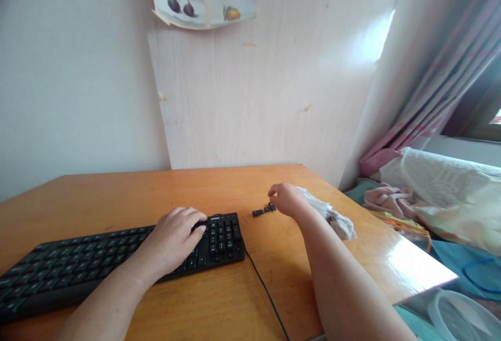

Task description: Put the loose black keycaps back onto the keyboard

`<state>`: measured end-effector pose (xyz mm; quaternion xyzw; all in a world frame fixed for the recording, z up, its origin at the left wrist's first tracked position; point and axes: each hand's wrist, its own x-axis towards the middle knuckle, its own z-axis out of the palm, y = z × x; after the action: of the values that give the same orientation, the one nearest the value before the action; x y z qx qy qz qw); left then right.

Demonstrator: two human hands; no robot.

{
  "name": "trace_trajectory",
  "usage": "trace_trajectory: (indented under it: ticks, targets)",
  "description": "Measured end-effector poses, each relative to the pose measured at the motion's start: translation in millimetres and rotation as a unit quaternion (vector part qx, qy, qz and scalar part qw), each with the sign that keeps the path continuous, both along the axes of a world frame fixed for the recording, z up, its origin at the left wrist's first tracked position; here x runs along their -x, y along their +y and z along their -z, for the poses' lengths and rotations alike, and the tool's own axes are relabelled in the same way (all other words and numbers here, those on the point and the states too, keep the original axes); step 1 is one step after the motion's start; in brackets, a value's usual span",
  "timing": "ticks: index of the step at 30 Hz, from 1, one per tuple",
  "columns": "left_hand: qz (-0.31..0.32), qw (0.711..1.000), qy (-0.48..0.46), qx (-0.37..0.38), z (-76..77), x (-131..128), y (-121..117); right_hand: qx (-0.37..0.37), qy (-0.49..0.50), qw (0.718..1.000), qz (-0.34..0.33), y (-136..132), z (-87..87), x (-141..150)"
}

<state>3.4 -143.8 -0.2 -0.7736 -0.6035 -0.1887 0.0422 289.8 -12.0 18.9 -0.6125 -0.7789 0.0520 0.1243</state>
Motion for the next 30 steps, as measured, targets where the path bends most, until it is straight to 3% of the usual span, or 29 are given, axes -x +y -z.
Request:
trace_trajectory:
  ticks: [11,30]
  targets:
    - [0.004,1.0,0.005,-0.004,-0.5,1,0,0.04,-0.036,0.998,-0.044,14,13.0,-15]
    - [0.007,1.0,0.004,-0.006,2.4,2,1,0.057,-0.044,0.996,-0.049,16,12.5,-17]
